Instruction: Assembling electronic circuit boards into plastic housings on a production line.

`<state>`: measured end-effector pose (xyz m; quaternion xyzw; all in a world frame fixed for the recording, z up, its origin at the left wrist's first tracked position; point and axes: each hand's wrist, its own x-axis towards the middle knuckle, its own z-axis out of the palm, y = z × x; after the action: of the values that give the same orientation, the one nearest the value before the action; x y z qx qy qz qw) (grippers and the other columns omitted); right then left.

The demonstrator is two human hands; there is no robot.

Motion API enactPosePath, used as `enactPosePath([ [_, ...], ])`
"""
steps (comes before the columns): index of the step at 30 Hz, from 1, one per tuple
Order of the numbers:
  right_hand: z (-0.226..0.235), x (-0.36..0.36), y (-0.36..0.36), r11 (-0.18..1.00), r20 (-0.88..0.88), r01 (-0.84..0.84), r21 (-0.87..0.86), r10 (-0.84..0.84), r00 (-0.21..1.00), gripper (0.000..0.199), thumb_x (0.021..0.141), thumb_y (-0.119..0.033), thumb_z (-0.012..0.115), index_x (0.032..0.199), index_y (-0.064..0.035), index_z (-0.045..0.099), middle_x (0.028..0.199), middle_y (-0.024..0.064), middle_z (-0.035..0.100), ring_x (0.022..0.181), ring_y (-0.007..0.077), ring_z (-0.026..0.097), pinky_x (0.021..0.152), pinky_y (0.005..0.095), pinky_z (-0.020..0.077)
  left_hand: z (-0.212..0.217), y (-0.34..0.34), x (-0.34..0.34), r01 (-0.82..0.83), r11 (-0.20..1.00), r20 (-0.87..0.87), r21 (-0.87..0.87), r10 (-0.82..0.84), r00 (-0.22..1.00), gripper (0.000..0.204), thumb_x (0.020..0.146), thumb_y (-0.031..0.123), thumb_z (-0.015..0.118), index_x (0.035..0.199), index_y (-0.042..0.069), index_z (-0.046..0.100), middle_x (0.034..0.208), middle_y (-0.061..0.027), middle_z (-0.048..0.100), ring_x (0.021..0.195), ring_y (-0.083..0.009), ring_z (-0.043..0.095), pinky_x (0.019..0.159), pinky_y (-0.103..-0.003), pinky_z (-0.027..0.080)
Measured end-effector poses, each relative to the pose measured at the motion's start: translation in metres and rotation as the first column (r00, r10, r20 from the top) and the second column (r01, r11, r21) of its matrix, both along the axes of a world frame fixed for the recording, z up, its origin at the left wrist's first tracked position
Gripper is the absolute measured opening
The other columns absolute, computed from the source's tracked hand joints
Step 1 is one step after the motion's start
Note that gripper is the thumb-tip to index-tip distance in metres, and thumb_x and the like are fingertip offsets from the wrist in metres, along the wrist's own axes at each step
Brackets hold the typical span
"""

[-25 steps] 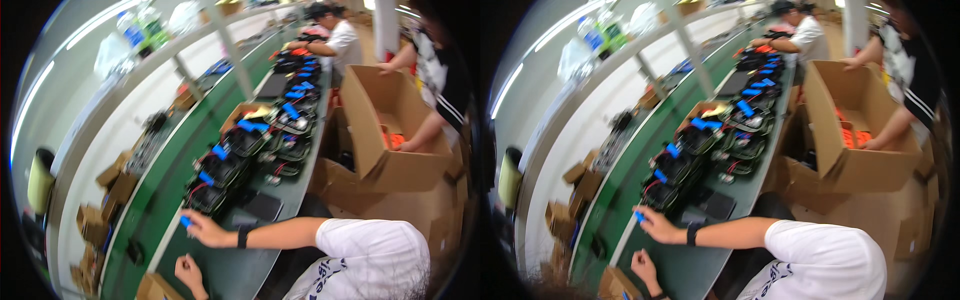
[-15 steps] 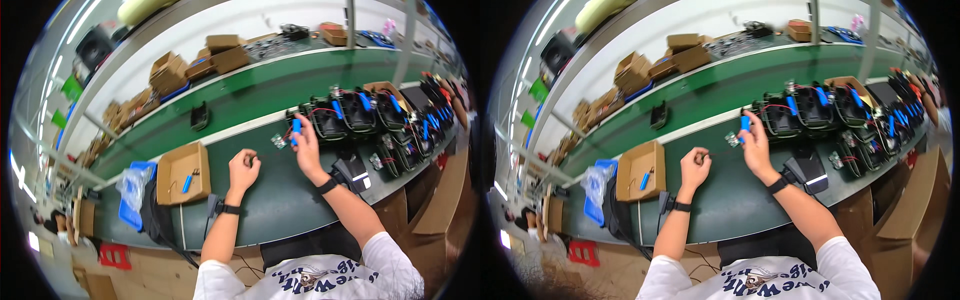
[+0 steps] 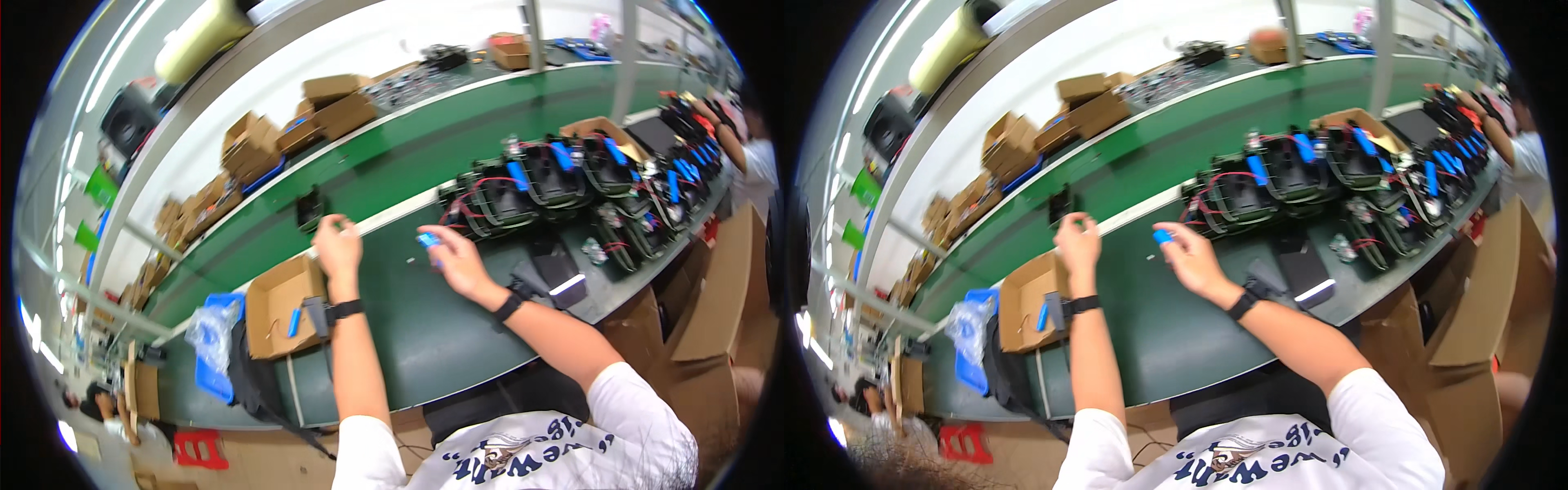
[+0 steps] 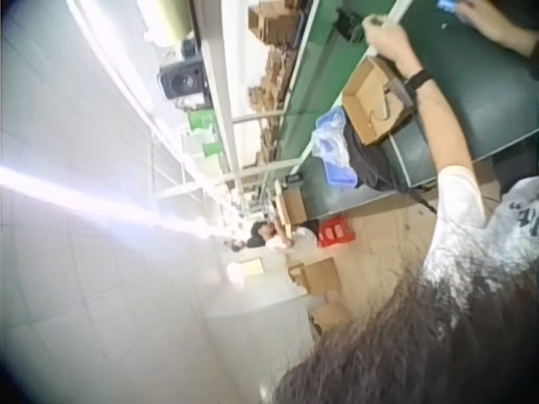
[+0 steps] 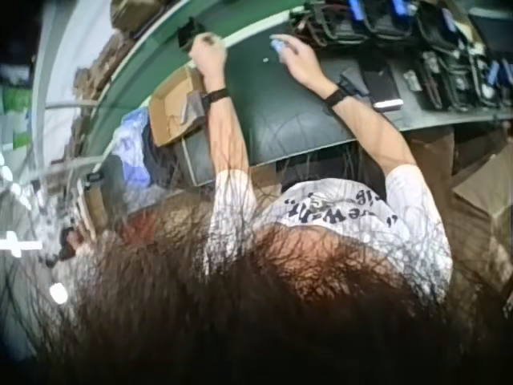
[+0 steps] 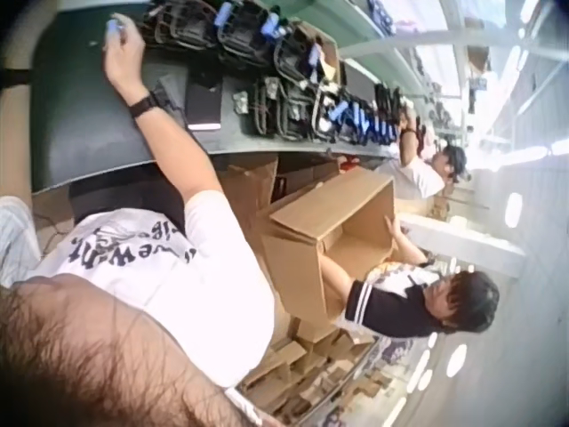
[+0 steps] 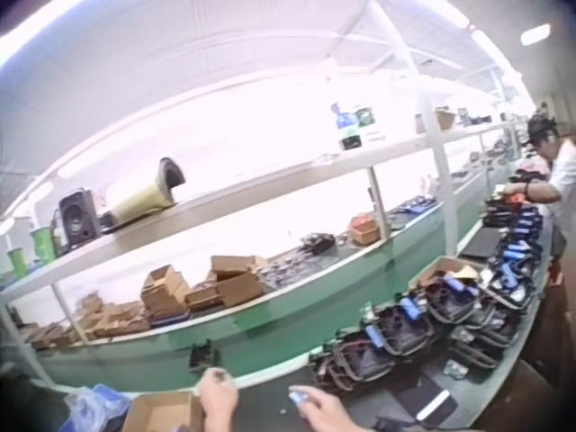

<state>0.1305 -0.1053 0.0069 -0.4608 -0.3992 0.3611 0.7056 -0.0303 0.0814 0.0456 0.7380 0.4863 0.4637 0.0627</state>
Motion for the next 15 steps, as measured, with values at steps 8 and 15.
enactPosePath([
  [8, -0.006, -0.005, 0.024, 0.965, 0.200, 0.180, 0.190, -0.218, 0.955, 0.029, 0.099, -0.022, 0.060, 0.119, -0.0021, 0.066, 0.093, 0.0164, 0.071, 0.082, 0.0202, 0.067, 0.075, 0.0377, 0.0542, -0.061, 0.143, -0.046, -0.078, 0.997, -0.252, 0.001, 0.075, 0.965, 0.073, 0.081, 0.027, 0.078, 0.143, 0.000, 0.052, 0.136, -0.0254, 0.061, 0.120, -0.0442, 0.062, 0.105, -0.050, 0.049],
  [15, 0.006, -0.008, 0.021, 0.982, 0.198, 0.065, 0.178, -0.100, 0.975, 0.036, 0.097, -0.024, 0.055, 0.125, -0.0023, 0.062, 0.075, 0.0121, 0.065, 0.066, 0.0218, 0.065, 0.065, 0.0378, 0.0506, -0.114, 0.180, -0.089, -0.113, 0.937, -0.387, 0.329, 0.244, 0.889, 0.036, 0.088, 0.037, 0.079, 0.111, 0.008, 0.078, 0.106, -0.0233, 0.076, 0.091, -0.0314, 0.075, 0.083, -0.038, 0.058],
])
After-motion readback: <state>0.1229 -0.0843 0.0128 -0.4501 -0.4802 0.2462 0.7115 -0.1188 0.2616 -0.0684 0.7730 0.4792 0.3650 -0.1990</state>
